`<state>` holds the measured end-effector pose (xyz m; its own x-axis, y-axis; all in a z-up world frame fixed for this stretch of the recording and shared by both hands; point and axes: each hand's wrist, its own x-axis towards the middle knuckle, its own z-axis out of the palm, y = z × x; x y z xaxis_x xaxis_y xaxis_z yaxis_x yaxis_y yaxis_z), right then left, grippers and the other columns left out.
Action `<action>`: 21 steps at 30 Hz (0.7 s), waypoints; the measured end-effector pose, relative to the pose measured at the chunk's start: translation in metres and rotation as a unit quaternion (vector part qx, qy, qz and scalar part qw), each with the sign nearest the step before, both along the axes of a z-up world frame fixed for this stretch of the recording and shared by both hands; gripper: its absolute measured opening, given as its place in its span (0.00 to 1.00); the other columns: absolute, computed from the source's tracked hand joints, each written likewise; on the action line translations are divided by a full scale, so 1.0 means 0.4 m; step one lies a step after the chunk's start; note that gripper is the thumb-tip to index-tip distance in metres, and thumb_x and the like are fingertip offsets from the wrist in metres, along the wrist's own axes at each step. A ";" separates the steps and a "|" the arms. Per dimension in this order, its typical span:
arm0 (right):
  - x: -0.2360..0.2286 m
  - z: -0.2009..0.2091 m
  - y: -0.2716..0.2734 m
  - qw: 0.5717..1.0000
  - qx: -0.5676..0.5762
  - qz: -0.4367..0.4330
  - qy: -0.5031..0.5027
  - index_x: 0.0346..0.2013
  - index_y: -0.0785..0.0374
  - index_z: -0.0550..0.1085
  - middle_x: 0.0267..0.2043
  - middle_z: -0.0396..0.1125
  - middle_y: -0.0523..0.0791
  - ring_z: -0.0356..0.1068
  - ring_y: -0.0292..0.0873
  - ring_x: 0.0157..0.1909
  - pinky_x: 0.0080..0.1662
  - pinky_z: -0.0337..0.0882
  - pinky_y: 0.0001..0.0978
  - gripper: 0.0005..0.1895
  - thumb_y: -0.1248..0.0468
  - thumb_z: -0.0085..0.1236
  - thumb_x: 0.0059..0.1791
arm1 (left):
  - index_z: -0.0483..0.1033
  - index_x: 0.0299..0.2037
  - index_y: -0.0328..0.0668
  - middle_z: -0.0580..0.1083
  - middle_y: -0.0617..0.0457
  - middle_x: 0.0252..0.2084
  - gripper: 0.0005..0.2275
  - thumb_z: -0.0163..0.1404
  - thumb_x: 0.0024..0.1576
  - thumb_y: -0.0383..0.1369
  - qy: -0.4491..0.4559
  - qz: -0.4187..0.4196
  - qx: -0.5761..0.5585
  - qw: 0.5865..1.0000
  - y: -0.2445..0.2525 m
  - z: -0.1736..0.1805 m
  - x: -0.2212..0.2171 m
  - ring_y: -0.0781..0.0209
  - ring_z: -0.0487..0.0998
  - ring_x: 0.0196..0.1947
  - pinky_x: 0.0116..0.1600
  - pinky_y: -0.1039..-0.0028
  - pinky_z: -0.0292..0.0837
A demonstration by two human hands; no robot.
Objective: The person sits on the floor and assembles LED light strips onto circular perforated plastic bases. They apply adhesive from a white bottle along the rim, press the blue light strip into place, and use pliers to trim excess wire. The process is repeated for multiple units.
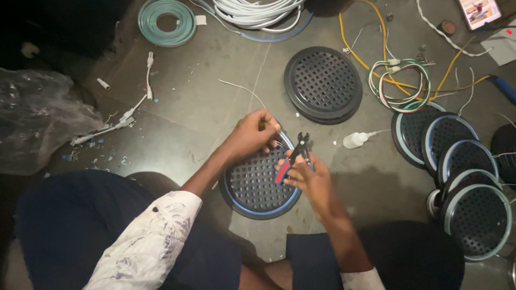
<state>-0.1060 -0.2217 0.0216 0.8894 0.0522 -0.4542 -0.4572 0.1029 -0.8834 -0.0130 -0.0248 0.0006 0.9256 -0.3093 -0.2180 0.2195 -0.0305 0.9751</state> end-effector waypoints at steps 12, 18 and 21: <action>0.002 0.027 -0.078 0.997 0.031 -0.054 -0.039 0.58 0.69 0.68 0.50 0.73 0.55 0.75 0.48 0.49 0.50 0.74 0.42 0.20 0.59 0.47 0.55 | 0.74 0.38 0.28 0.77 0.47 0.31 0.12 0.61 0.54 0.31 0.101 0.173 -0.087 0.976 -0.097 -0.059 -0.029 0.65 0.80 0.24 0.25 0.77 0.77; 0.003 0.048 -0.088 0.997 0.005 -0.064 -0.052 0.58 0.71 0.69 0.50 0.73 0.55 0.75 0.48 0.47 0.48 0.75 0.40 0.20 0.60 0.49 0.56 | 0.74 0.38 0.28 0.79 0.44 0.32 0.08 0.56 0.56 0.29 0.088 0.209 -0.030 0.974 -0.126 -0.027 -0.038 0.63 0.83 0.26 0.26 0.75 0.80; 0.001 0.064 -0.092 0.995 -0.039 -0.074 -0.059 0.58 0.70 0.69 0.48 0.73 0.52 0.77 0.46 0.49 0.49 0.76 0.38 0.20 0.60 0.49 0.55 | 0.72 0.41 0.28 0.80 0.44 0.36 0.08 0.53 0.57 0.27 0.117 0.213 -0.093 0.966 -0.133 -0.030 -0.031 0.61 0.84 0.29 0.29 0.74 0.82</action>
<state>-0.1058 -0.2586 0.0472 0.9322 -0.1149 -0.3433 -0.3344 0.0903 -0.9381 -0.0253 -0.0782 -0.0112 0.9095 0.0356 -0.4141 0.3885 0.2814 0.8774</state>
